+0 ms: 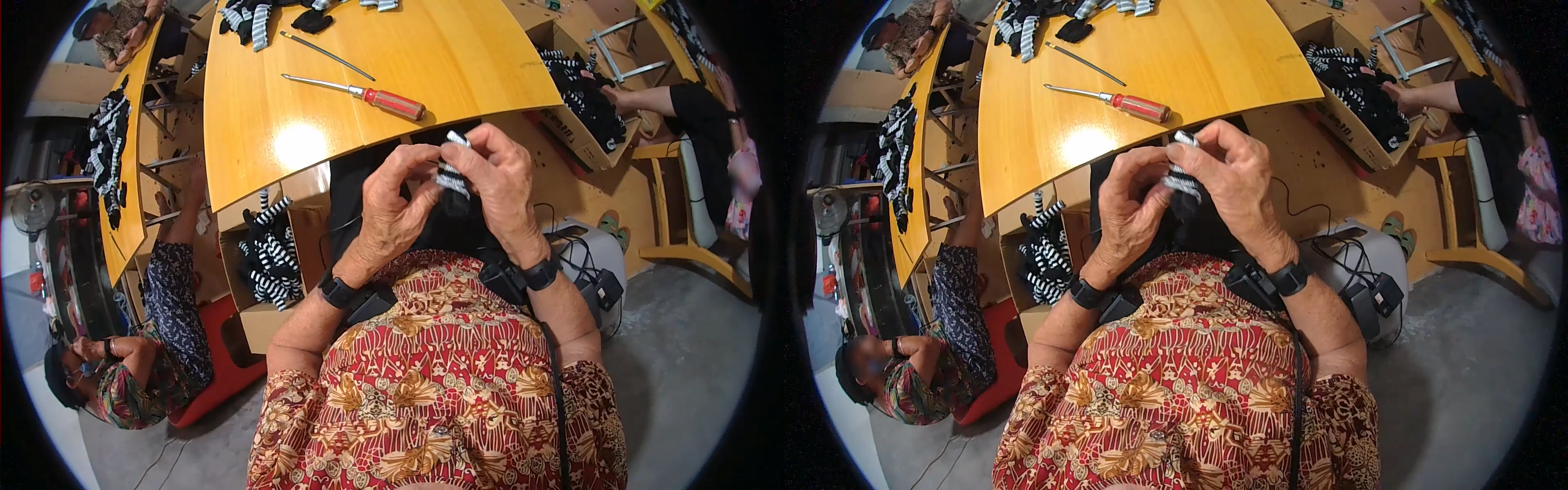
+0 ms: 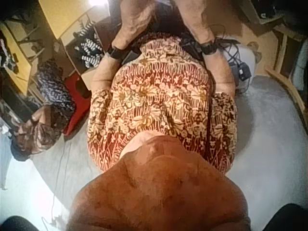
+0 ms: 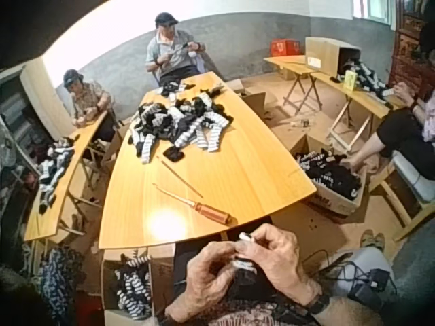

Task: The person sits at a table and sews the toe of a black and white striped sock using a needle and thread. They repeatedly pull the thread through the fabric to close the opening, then use a red-handled tool to push the sock fabric back into shape. The person repeats this process on multiple socks.

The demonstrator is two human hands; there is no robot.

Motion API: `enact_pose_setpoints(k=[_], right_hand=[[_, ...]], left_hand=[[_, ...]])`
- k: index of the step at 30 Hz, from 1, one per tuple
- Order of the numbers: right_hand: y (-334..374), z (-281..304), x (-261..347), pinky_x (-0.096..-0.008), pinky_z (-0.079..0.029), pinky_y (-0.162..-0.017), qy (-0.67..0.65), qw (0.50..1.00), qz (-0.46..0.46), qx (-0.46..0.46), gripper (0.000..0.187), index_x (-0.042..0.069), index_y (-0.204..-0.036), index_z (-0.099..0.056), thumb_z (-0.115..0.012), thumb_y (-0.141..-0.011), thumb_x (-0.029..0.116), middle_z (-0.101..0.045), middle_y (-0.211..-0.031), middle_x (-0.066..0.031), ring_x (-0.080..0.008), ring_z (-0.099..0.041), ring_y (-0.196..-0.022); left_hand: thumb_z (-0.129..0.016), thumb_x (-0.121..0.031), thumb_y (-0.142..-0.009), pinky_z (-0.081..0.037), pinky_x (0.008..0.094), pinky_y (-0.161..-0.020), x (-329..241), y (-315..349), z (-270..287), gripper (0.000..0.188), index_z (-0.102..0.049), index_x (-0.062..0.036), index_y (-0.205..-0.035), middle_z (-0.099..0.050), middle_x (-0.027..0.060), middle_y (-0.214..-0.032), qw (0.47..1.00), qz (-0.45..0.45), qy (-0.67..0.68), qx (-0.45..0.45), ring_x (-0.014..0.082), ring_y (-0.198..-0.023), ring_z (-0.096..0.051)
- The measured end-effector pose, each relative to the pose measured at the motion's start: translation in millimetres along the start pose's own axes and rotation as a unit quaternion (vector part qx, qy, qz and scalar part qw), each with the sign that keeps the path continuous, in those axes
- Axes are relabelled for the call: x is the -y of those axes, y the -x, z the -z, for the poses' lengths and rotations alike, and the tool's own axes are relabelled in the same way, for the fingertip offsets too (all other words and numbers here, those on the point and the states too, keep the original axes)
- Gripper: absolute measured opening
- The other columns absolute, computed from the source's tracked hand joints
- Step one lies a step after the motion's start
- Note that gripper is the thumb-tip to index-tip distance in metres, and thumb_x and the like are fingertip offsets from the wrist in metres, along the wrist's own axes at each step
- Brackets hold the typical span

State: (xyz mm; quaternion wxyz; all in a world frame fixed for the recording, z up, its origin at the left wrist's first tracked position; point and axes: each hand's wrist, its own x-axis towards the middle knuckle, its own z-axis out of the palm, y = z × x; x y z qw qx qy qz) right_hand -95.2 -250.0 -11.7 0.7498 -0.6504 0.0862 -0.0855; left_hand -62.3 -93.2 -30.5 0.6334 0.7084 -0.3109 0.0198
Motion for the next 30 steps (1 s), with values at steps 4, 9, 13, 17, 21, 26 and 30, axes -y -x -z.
enact_pose_setpoints(k=[4, 9, 13, 17, 21, 26, 30], right_hand=[[3, -4, 0, -0.0166, -0.039, -0.050, -0.079, 0.997, -0.010, -0.007, 0.027, -0.001, -0.099, -0.060, -0.072, -0.086, 0.020, -0.061, -0.078, 0.0013, -0.0019, -0.050, -0.059], [10, 2, -15, -0.0198, -0.049, -0.073, -0.042, 0.997, 0.050, 0.049, 0.022, 0.000, -0.104, -0.060, -0.070, -0.084, 0.004, -0.062, -0.089, -0.0021, -0.0050, -0.057, -0.079], [5, -1, -16, -0.0214, -0.050, -0.073, 0.040, 0.999, 0.025, 0.020, 0.020, 0.004, -0.100, -0.060, -0.071, -0.083, 0.004, -0.060, -0.084, 0.0013, -0.0050, -0.058, -0.079], [6, 0, -14, -0.0235, -0.051, -0.069, 0.059, 0.996, 0.055, 0.032, 0.017, 0.003, -0.095, -0.058, -0.070, -0.082, 0.002, -0.061, -0.083, 0.0006, -0.0058, -0.058, -0.076], [9, -6, -11, -0.0259, -0.051, -0.064, 0.178, 0.971, 0.162, -0.006, 0.018, 0.003, -0.092, -0.057, -0.069, -0.079, -0.002, -0.060, -0.081, -0.0034, -0.0112, -0.060, -0.072], [11, -4, -8, -0.0287, -0.050, -0.063, 0.195, 0.943, 0.266, -0.036, 0.022, 0.002, -0.091, -0.057, -0.071, -0.074, -0.005, -0.061, -0.082, -0.0086, -0.0162, -0.064, -0.073], [7, -11, -7, -0.0342, -0.053, -0.067, 0.260, 0.882, 0.392, 0.010, 0.025, 0.002, -0.089, -0.058, -0.068, -0.069, -0.010, -0.059, -0.082, -0.0106, -0.0279, -0.063, -0.075]], left_hand=[[-0.055, 0.010, -0.082, -0.051, 0.0244, -0.068, 2, -3, 3, 0.020, -0.057, 0.0004, -0.099, -0.063, 0.0051, -0.082, 0.992, 0.100, 0.045, -0.059, 0.0111, -0.075, -0.062], [-0.057, 0.000, -0.092, -0.053, 0.0229, -0.064, 6, -4, 1, 0.003, -0.055, 0.0013, -0.094, -0.061, 0.0041, -0.086, 0.971, 0.150, 0.164, -0.087, 0.0083, -0.073, -0.060], [-0.057, 0.001, -0.092, -0.052, 0.0225, -0.063, 2, -6, 1, 0.003, -0.055, 0.0009, -0.094, -0.061, 0.0037, -0.084, 0.985, 0.135, 0.099, -0.043, 0.0080, -0.072, -0.059], [-0.058, 0.001, -0.091, -0.050, 0.0242, -0.061, -1, -3, 9, 0.005, -0.056, 0.0004, -0.094, -0.060, 0.0046, -0.080, 0.992, 0.114, 0.040, 0.024, 0.0096, -0.070, -0.059], [-0.059, 0.002, -0.089, -0.049, 0.0272, -0.059, -5, 1, 7, 0.006, -0.057, -0.0012, -0.093, -0.057, 0.0069, -0.074, 0.999, 0.019, -0.035, 0.036, 0.0130, -0.067, -0.059], [-0.062, -0.011, -0.092, -0.047, 0.0255, -0.068, -5, 1, 12, 0.026, -0.052, 0.0000, -0.113, -0.060, 0.0040, -0.094, 0.961, 0.165, 0.214, -0.053, 0.0102, -0.078, -0.058], [-0.061, -0.025, -0.095, -0.045, 0.0215, -0.079, -14, -5, 8, 0.041, -0.048, -0.0002, -0.126, -0.059, 0.0021, -0.102, 0.883, 0.285, 0.372, -0.018, 0.0058, -0.083, -0.055]])
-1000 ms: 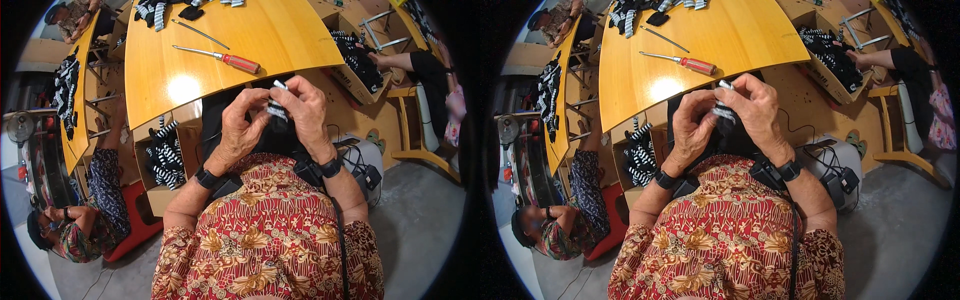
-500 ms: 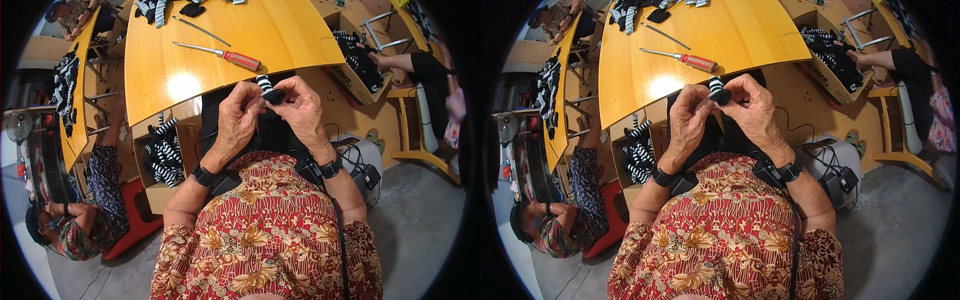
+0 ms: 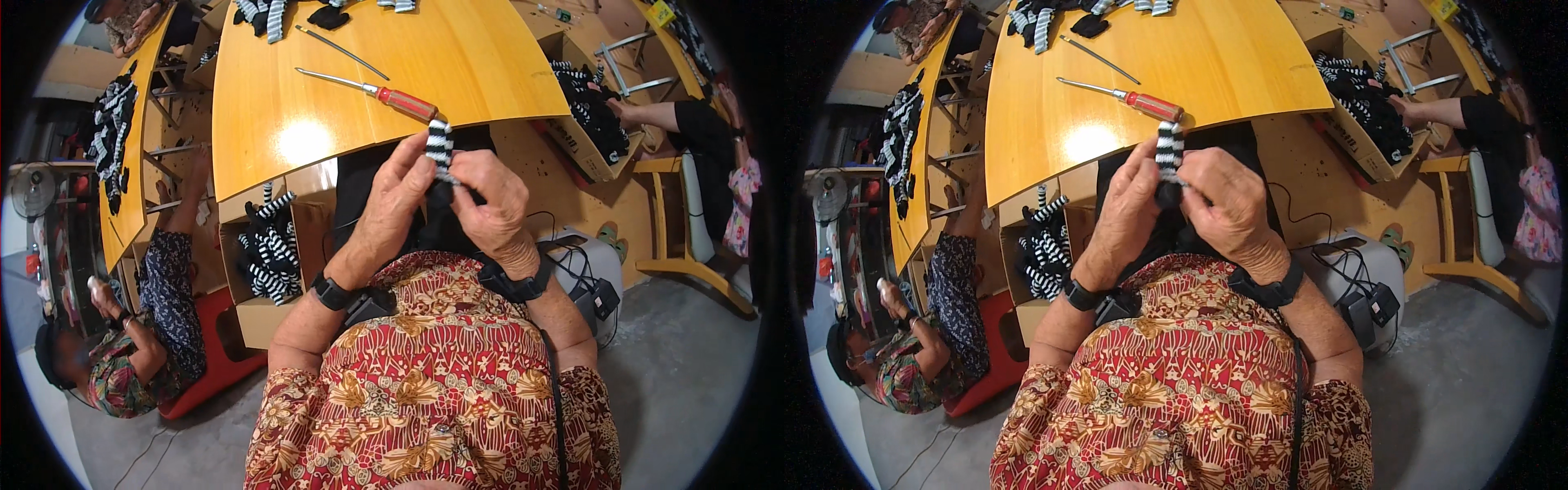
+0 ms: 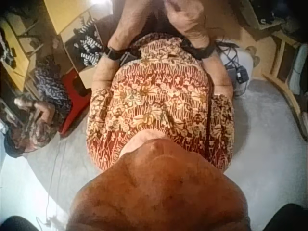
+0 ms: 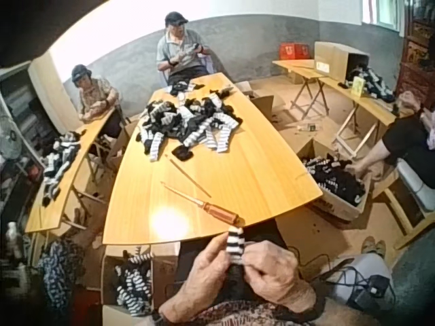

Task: The person sits at a table and sews the toe of a black and white striped sock using a needle and thread. They repeatedly pull the thread through the fabric to close the opening, then use a red-handled tool to push the sock fabric back into shape. The person repeats this process on multiple socks.

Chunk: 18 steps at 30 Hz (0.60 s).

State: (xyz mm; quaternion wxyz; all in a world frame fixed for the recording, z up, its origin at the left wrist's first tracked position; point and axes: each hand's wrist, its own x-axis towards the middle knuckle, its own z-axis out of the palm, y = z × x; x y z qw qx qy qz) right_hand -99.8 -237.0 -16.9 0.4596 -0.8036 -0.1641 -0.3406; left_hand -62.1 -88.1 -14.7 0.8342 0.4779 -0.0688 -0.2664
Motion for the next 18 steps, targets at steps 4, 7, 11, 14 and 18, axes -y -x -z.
enact_pose_setpoints(k=[4, 7, 11, 14, 18], right_hand=[[-2, -5, 1, -0.0374, -0.054, -0.071, 0.014, 0.995, 0.080, 0.049, 0.026, 0.002, -0.087, -0.058, -0.067, -0.066, -0.011, -0.059, -0.085, -0.0114, -0.0314, -0.063, -0.079], [-8, -6, 3, -0.0363, -0.054, -0.072, -0.002, 0.990, 0.056, 0.126, 0.023, 0.002, -0.087, -0.059, -0.067, -0.068, -0.009, -0.060, -0.085, -0.0125, -0.0315, -0.064, -0.081], [-38, -3, -1, -0.0402, -0.051, -0.068, 0.009, 0.991, -0.034, 0.132, 0.018, 0.003, -0.095, -0.061, -0.063, -0.077, -0.002, -0.059, -0.081, -0.0137, -0.0322, -0.063, -0.078], [-61, -24, -25, -0.0393, -0.049, -0.066, 0.130, 0.985, 0.009, 0.117, 0.025, 0.005, -0.105, -0.060, -0.065, -0.080, 0.008, -0.058, -0.087, -0.0124, -0.0300, -0.060, -0.083], [-61, -65, -48, -0.0388, -0.050, -0.067, 0.276, 0.946, 0.060, 0.162, 0.042, 0.007, -0.117, -0.055, -0.069, -0.079, 0.016, -0.056, -0.093, -0.0120, -0.0293, -0.057, -0.091]], left_hand=[[-0.057, -0.025, -0.097, -0.047, 0.0254, -0.085, -1, -5, 9, 0.030, -0.055, -0.0034, -0.118, -0.061, 0.0016, -0.106, 0.996, 0.013, 0.080, 0.033, 0.0094, -0.095, -0.058], [-0.056, -0.021, -0.097, -0.048, 0.0257, -0.083, -2, -4, 13, 0.022, -0.054, -0.0051, -0.111, -0.063, 0.0032, -0.098, 0.996, 0.001, 0.091, -0.016, 0.0117, -0.092, -0.060], [-0.057, -0.013, -0.096, -0.053, 0.0308, -0.085, -21, -2, 28, 0.032, -0.046, -0.0026, -0.124, -0.060, 0.0074, -0.097, 0.990, -0.062, 0.109, -0.068, 0.0183, -0.094, -0.062], [-0.059, -0.010, -0.094, -0.054, 0.0311, -0.084, -31, 1, 36, 0.037, -0.045, -0.0021, -0.127, -0.059, 0.0079, -0.098, 0.986, -0.063, 0.123, -0.092, 0.0190, -0.094, -0.062], [-0.059, -0.007, -0.093, -0.055, 0.0300, -0.083, -34, -3, 49, 0.034, -0.048, 0.0009, -0.124, -0.057, 0.0109, -0.100, 0.975, -0.045, 0.195, -0.099, 0.0214, -0.095, -0.060]])
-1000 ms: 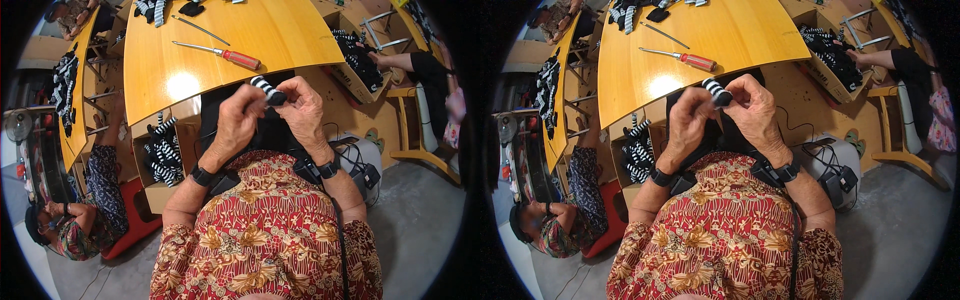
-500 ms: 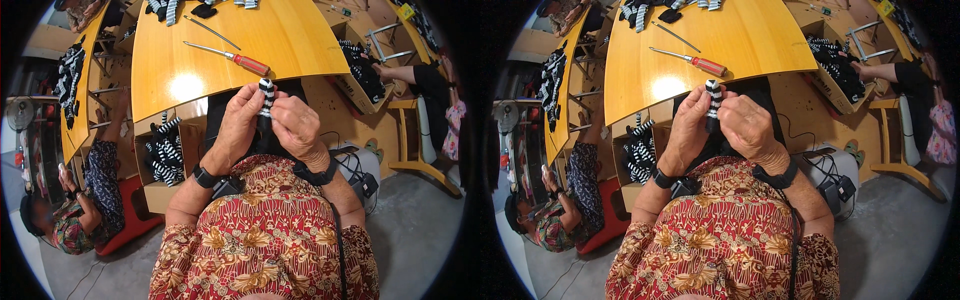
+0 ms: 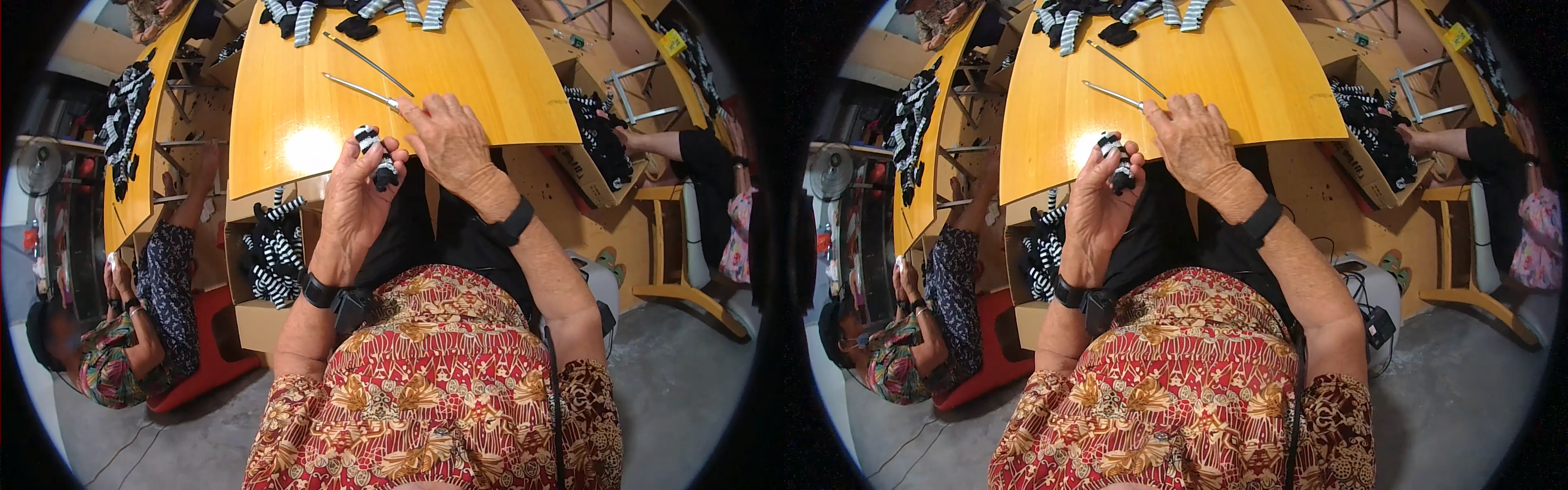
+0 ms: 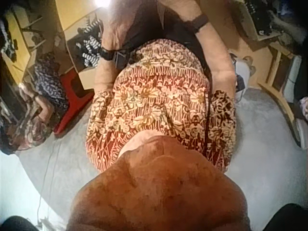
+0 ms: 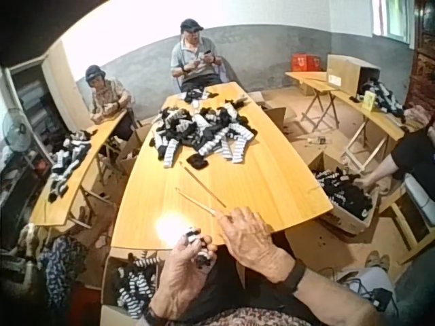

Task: The person sits at a table and sews the toe of a black and white striped sock using a needle and thread. They repeatedly pull the thread through the fabric to close the opening, then use a red-handled tool to push the sock fabric back into shape. The person repeats this process on multiple socks.

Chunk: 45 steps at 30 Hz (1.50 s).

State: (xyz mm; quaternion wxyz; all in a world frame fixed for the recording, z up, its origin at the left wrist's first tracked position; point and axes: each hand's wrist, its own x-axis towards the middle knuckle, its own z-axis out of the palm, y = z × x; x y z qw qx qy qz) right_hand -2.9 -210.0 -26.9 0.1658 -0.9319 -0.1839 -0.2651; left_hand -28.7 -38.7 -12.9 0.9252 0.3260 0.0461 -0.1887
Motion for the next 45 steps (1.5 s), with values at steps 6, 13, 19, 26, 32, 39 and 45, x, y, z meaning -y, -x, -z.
enact_pose_setpoints(k=[6, 13, 19, 26, 32, 39, 45], right_hand=[[13, 4, 6, -0.0378, -0.050, -0.064, -0.013, 1.000, -0.025, 0.010, 0.041, 0.005, -0.121, -0.057, -0.065, -0.080, 0.011, -0.055, -0.083, -0.0117, -0.0275, -0.058, -0.079], [78, 84, 17, -0.0340, -0.046, -0.056, -0.193, 0.979, -0.051, -0.046, 0.043, 0.006, -0.121, -0.063, -0.067, -0.078, 0.000, -0.054, -0.070, -0.0073, -0.0224, -0.055, -0.060], [112, 93, 23, -0.0330, -0.045, -0.055, -0.179, 0.983, -0.034, -0.021, 0.050, 0.008, -0.125, -0.061, -0.067, -0.077, -0.002, -0.051, -0.069, -0.0050, -0.0202, -0.053, -0.060], [127, 96, 18, -0.0328, -0.044, -0.053, -0.187, 0.981, -0.058, 0.002, 0.051, 0.009, -0.126, -0.060, -0.067, -0.077, -0.003, -0.049, -0.068, -0.0051, -0.0199, -0.052, -0.059], [130, 100, 22, -0.0333, -0.044, -0.052, -0.178, 0.982, -0.065, 0.020, 0.052, 0.008, -0.127, -0.060, -0.067, -0.077, -0.003, -0.047, -0.066, -0.0051, -0.0197, -0.051, -0.058], [124, 102, 30, -0.0336, -0.044, -0.052, -0.151, 0.985, -0.079, 0.037, 0.052, 0.006, -0.126, -0.060, -0.068, -0.076, -0.004, -0.045, -0.065, -0.0053, -0.0198, -0.050, -0.057], [122, 96, 37, -0.0337, -0.044, -0.052, -0.149, 0.984, -0.097, -0.006, 0.051, 0.006, -0.125, -0.060, -0.068, -0.075, -0.005, -0.043, -0.064, -0.0055, -0.0196, -0.051, -0.056]], left_hand=[[-0.054, -0.007, -0.096, -0.057, 0.0326, -0.081, -13, -18, 8, 0.019, -0.051, 0.0080, -0.106, -0.056, 0.0167, -0.098, 0.974, 0.041, 0.221, 0.023, 0.0249, -0.092, -0.059], [-0.052, -0.009, -0.097, -0.057, 0.0368, -0.088, -17, -37, 18, 0.018, -0.053, 0.0083, -0.102, -0.060, 0.0190, -0.100, 0.966, 0.014, 0.257, -0.015, 0.0307, -0.103, -0.060], [-0.053, -0.012, -0.097, -0.057, 0.0386, -0.088, -9, -43, 5, 0.019, -0.053, 0.0065, -0.101, -0.060, 0.0182, -0.100, 0.969, 0.028, 0.240, -0.059, 0.0314, -0.103, -0.060], [-0.054, -0.013, -0.096, -0.057, 0.0383, -0.087, -8, -44, 2, 0.021, -0.051, 0.0045, -0.107, -0.058, 0.0169, -0.103, 0.976, 0.016, 0.208, -0.069, 0.0307, -0.104, -0.060], [-0.055, -0.014, -0.096, -0.057, 0.0362, -0.086, 0, -42, -3, 0.021, -0.049, 0.0020, -0.109, -0.058, 0.0142, -0.101, 0.985, -0.002, 0.159, -0.073, 0.0286, -0.102, -0.060], [-0.057, -0.016, -0.096, -0.057, 0.0298, -0.079, 14, -43, -7, 0.025, -0.048, 0.0003, -0.112, -0.057, 0.0094, -0.093, 0.994, -0.061, 0.068, -0.057, 0.0224, -0.094, -0.059], [-0.055, -0.022, -0.097, -0.053, 0.0243, -0.072, 22, -40, -26, 0.030, -0.047, 0.0022, -0.113, -0.054, 0.0030, -0.083, 0.993, -0.094, 0.057, -0.032, 0.0137, -0.077, -0.057]])
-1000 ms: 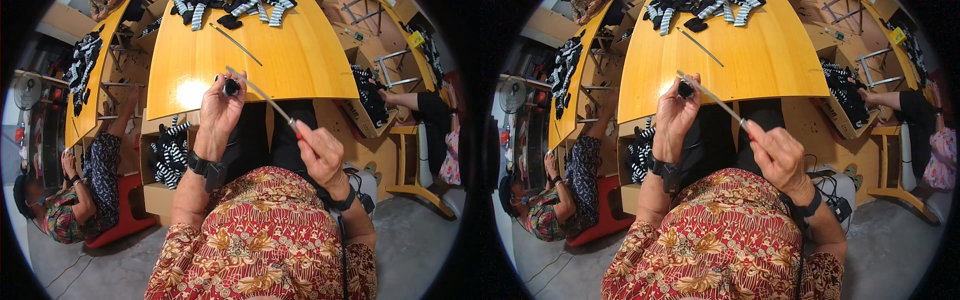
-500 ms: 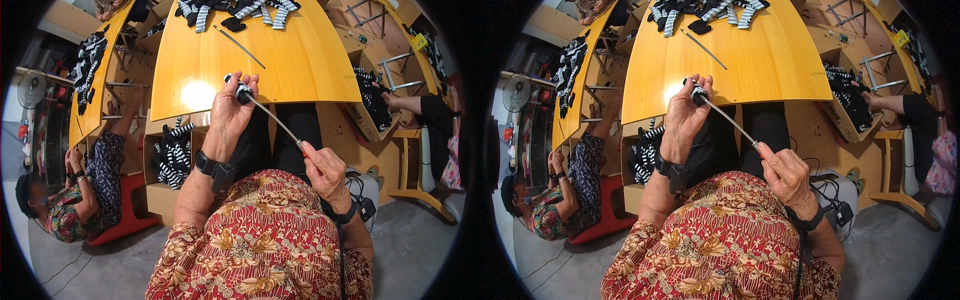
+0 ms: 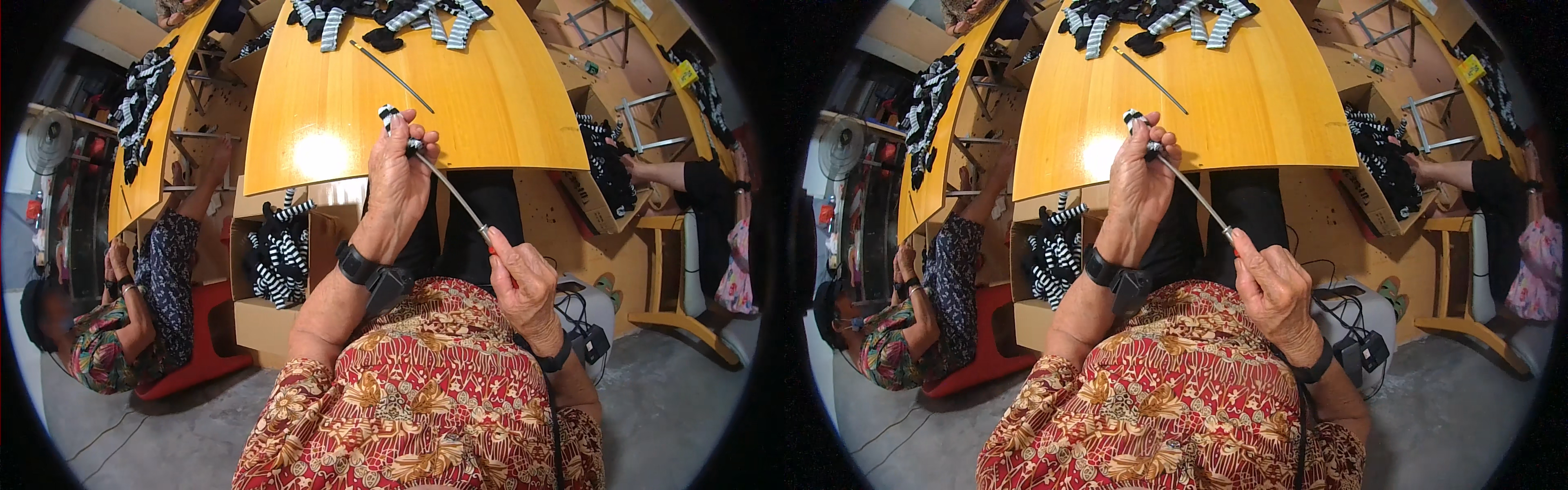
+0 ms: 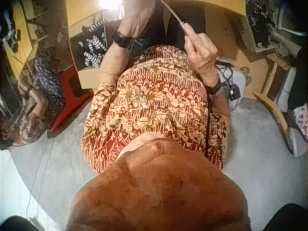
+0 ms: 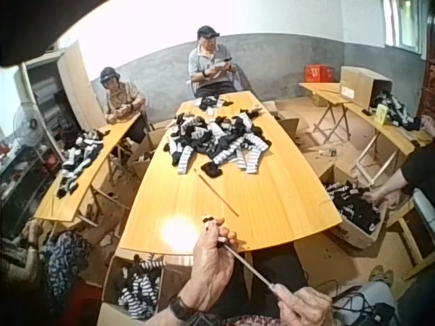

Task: The person sits at a table and sews the toe of a black and white striped sock using a needle and thread. They repeatedly pull the thread through the fabric to close the opening, then use a red-handled tool to push the sock fabric back into shape. The person repeats this process on multiple socks.

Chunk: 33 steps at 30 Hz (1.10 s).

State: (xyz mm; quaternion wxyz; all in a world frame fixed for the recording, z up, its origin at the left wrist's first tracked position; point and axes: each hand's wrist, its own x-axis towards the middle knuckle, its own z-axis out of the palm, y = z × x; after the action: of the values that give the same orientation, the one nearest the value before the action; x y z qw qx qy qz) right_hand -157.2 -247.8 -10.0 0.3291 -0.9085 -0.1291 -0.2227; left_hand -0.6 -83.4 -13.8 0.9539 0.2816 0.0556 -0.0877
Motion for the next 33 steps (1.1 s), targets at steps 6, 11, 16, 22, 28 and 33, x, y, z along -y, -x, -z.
enact_pose_setpoints(k=[6, 11, 16, 22, 28, 33], right_hand=[[-5, -9, -2, -0.0334, -0.044, -0.051, 0.015, 0.999, -0.006, -0.032, 0.051, 0.007, -0.125, -0.061, -0.068, -0.075, -0.004, -0.043, -0.064, -0.0054, -0.0195, -0.050, -0.056], [-5, -12, -5, -0.0338, -0.044, -0.052, 0.024, 0.999, -0.021, -0.038, 0.051, 0.007, -0.125, -0.061, -0.068, -0.075, -0.004, -0.044, -0.066, -0.0054, -0.0200, -0.050, -0.057], [2, 1, -26, -0.0338, -0.045, -0.054, 0.043, 0.998, 0.036, -0.026, 0.051, 0.006, -0.125, -0.061, -0.068, -0.075, -0.004, -0.045, -0.068, -0.0053, -0.0204, -0.051, -0.060], [10, -4, -36, -0.0327, -0.046, -0.055, 0.044, 0.997, 0.056, -0.015, 0.053, 0.006, -0.126, -0.060, -0.068, -0.075, -0.004, -0.046, -0.070, -0.0053, -0.0202, -0.051, -0.061], [10, -4, -33, -0.0326, -0.046, -0.055, 0.033, 0.998, 0.046, -0.040, 0.053, 0.006, -0.126, -0.060, -0.068, -0.075, -0.004, -0.046, -0.069, -0.0054, -0.0205, -0.051, -0.060], [13, 0, -31, -0.0335, -0.045, -0.055, 0.009, 0.999, 0.037, -0.031, 0.050, 0.006, -0.125, -0.061, -0.067, -0.076, -0.005, -0.047, -0.068, -0.0059, -0.0204, -0.052, -0.060]], left_hand=[[-0.054, -0.025, -0.098, -0.049, 0.0220, -0.067, 20, 0, -11, 0.025, -0.049, -0.0021, -0.105, -0.051, -0.0013, -0.075, 0.999, -0.002, 0.016, 0.030, 0.0100, -0.070, -0.054], [-0.052, -0.028, -0.099, -0.051, 0.0263, -0.070, 27, -5, -13, 0.024, -0.050, -0.0046, -0.105, -0.056, -0.0001, -0.078, 0.999, 0.025, -0.009, 0.020, 0.0147, -0.072, -0.057], [-0.047, -0.046, -0.098, -0.054, 0.0358, -0.081, 11, -8, 5, 0.045, -0.047, -0.0056, -0.119, -0.065, 0.0119, -0.101, 0.980, 0.124, -0.139, 0.076, 0.0262, -0.102, -0.063], [-0.043, -0.058, -0.094, -0.054, 0.0418, -0.088, -24, -39, 13, 0.062, -0.042, -0.0067, -0.129, -0.059, 0.0212, -0.115, 0.978, 0.129, -0.123, 0.105, 0.0319, -0.106, -0.062], [-0.051, -0.023, -0.098, -0.053, 0.0435, -0.093, -1, -61, 27, 0.032, -0.050, 0.0021, -0.119, -0.059, 0.0208, -0.117, 0.987, 0.155, 0.040, 0.013, 0.0306, -0.112, -0.060], [-0.049, -0.018, -0.098, -0.043, 0.0514, -0.102, 3, -38, 12, 0.025, -0.054, -0.0023, -0.117, -0.060, 0.0165, -0.121, 0.985, 0.137, 0.092, 0.049, 0.0315, -0.125, -0.051]])
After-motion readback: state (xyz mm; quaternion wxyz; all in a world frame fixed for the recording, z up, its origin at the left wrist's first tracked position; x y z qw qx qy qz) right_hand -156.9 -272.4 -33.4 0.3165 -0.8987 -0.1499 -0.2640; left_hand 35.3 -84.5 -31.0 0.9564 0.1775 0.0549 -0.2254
